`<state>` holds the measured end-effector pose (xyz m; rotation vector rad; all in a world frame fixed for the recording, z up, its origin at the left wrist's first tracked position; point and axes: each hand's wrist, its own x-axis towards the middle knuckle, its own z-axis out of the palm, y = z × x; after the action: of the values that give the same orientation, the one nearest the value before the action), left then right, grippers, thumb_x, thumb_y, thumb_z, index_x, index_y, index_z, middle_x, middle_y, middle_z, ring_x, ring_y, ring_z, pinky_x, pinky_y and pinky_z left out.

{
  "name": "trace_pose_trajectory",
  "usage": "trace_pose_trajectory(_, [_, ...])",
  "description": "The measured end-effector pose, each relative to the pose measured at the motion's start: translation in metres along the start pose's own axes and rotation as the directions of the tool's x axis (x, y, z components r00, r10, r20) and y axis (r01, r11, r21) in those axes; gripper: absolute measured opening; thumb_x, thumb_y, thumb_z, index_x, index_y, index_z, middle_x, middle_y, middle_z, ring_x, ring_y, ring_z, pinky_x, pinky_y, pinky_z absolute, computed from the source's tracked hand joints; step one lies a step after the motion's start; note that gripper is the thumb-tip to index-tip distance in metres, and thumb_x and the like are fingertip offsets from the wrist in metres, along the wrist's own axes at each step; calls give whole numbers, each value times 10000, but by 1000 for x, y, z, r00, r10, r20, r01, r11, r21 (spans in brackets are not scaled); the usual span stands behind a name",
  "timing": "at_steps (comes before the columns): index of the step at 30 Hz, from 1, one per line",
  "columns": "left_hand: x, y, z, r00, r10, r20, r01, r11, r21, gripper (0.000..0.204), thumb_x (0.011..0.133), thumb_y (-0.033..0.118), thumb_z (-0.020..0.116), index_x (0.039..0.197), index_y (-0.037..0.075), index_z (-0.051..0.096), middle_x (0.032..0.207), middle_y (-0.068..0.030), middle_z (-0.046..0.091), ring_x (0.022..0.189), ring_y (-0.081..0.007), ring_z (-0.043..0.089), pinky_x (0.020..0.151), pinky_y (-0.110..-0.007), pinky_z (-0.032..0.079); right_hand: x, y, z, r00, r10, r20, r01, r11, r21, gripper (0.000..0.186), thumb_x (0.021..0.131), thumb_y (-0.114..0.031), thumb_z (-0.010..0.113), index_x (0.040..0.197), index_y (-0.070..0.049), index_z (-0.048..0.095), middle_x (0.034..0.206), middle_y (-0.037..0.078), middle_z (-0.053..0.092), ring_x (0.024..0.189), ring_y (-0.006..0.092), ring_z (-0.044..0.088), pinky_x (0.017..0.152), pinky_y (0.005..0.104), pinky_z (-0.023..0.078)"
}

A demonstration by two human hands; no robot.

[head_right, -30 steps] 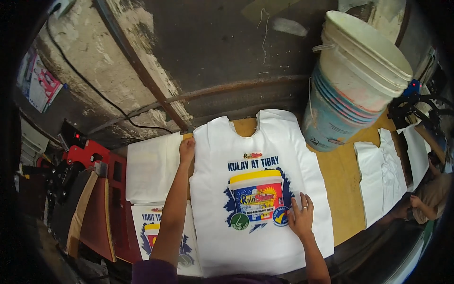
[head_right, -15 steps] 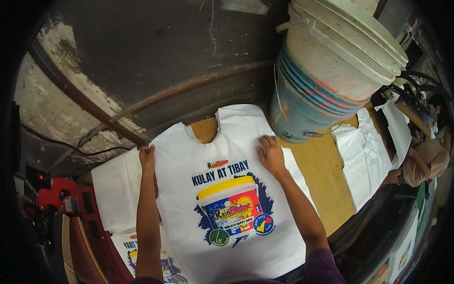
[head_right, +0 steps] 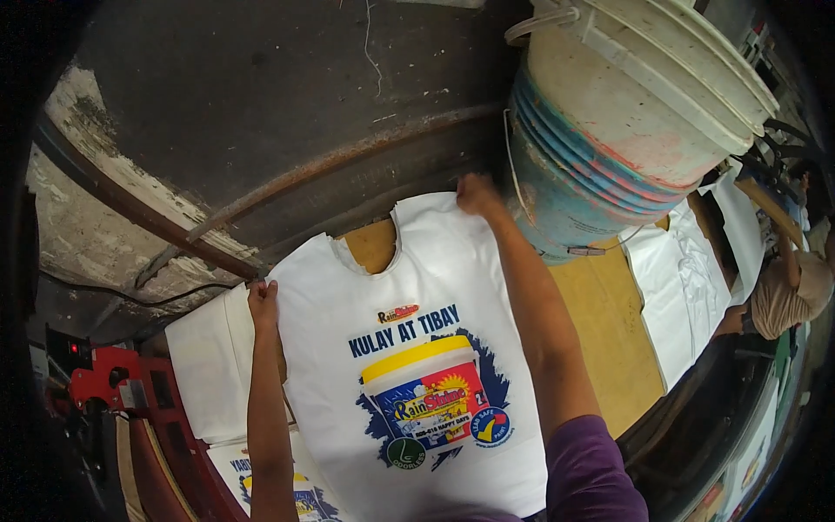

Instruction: Operating a heat press to transfer designs onto white t-shirts in a workshop setting.

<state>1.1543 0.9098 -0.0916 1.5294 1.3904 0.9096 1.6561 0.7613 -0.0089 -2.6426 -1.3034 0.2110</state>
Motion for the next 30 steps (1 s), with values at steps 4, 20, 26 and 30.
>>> trace_pose_trajectory(4, [-3, -2, -48, 998, -8, -69, 14, 997, 81, 228, 908, 212, 655, 904, 19, 535, 814, -10, 483, 762, -130, 448, 746, -271, 414, -14, -56, -11, 985, -166, 48, 143, 940, 311, 123, 787, -41, 581, 892, -14, 638, 891, 223, 667, 898, 374, 656, 756, 438, 521])
trace_pose_trajectory(20, [-71, 79, -2, 776, 453, 440, -620, 414, 667, 560, 911, 279, 571, 1409, 73, 421, 1504, -154, 338, 1397, -329, 293, 1136, -460, 229, -97, -70, 26, 883, -440, -163, 407, 891, -203, 564, 963, -458, 387, 1422, -135, 443, 1469, 121, 418, 1387, 295, 325, 1135, 462, 236])
trace_pose_trajectory(26, [-81, 66, 5, 826, 455, 331, -509, 351, 786, 682, 911, 409, 545, 1454, 42, 356, 1556, -176, 236, 1445, -345, 186, 1166, -498, 118, -123, -92, 36, 928, -313, -204, 273, 941, -203, 617, 953, -544, 356, 1477, -219, 363, 1554, 118, 278, 1435, 366, 210, 1143, 580, 134])
trace_pose_trajectory(30, [-182, 68, 5, 863, 283, 419, -505, 446, 739, 806, 891, 504, 525, 1450, -38, 318, 1564, -210, 184, 1455, -357, 147, 1168, -517, 92, -233, -102, 45, 827, -545, -139, 523, 836, -164, 647, 918, -556, 449, 1454, -197, 406, 1544, 144, 285, 1431, 365, 225, 1142, 581, 138])
